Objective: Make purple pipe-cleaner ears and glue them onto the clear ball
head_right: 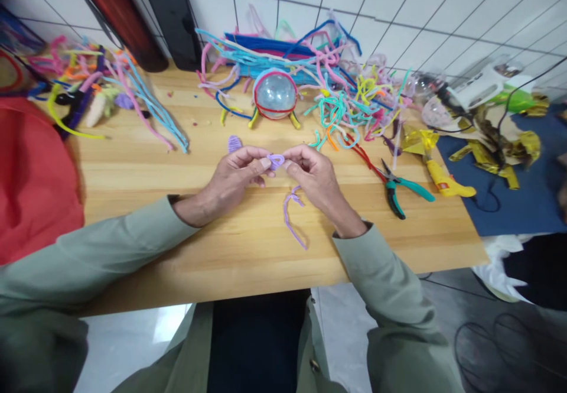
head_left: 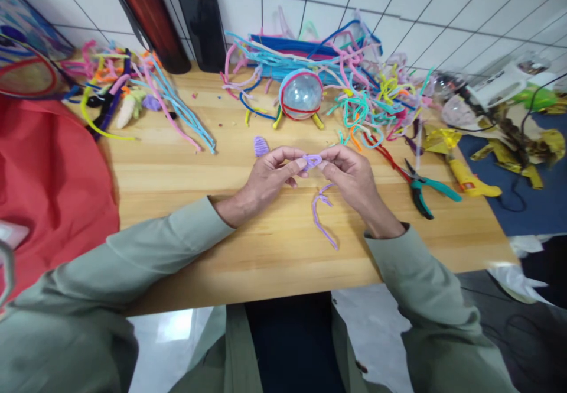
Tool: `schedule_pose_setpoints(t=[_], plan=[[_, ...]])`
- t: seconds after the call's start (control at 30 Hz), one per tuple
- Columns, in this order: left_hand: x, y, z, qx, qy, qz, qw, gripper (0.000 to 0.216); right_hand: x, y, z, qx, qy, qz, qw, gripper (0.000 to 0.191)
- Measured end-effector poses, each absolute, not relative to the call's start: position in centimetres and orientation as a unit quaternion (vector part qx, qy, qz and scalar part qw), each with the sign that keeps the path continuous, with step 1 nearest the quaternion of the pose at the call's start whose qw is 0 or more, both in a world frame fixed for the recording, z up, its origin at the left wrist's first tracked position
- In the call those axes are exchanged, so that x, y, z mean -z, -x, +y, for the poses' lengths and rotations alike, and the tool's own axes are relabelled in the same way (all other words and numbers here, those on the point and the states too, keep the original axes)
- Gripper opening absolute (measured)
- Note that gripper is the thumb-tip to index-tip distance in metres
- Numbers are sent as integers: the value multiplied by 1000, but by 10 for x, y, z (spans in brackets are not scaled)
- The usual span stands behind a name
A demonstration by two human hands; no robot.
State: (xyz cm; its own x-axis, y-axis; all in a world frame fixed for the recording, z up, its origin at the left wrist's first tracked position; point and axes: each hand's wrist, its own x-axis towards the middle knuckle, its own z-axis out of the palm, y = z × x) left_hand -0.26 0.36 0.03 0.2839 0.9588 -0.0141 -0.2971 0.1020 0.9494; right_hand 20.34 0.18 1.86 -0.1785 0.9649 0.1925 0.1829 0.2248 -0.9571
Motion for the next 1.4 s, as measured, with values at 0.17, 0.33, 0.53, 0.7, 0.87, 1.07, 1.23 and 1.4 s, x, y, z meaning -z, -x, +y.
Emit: schedule_pose_setpoints(t=[0.17,0.33,0.53,0.7,0.87,1.07,1.23,1.4], plan=[[1,2,5,-501,-496,342,621,41,-21,-204,2,-430,454,-645,439,27],[5,3,7,-516,-504,349,598,37,-24,-202,1,-432,453,-643,442,20],[5,3,6,-508,-509,357,596,38,-23,-202,2,-431,460,-638,442,19],[4,2,5,-515,-532,337,581,41,-23,-203,2,-435,455,-641,438,18],[0,1,1,-540,-557,333,536,39,-22,-203,-1,-421,448,-660,433,17],[0,1,-3,-549,-589,331,492,34,-24,-202,-3,-263,419,-748,442,12],[3,1,-4,-549,-618,325,459,26,-20,-203,-3,-96,394,-787,465,10],[1,3,-4,-565,-653,300,407,16,-16,-209,-4,-36,371,-807,458,15]])
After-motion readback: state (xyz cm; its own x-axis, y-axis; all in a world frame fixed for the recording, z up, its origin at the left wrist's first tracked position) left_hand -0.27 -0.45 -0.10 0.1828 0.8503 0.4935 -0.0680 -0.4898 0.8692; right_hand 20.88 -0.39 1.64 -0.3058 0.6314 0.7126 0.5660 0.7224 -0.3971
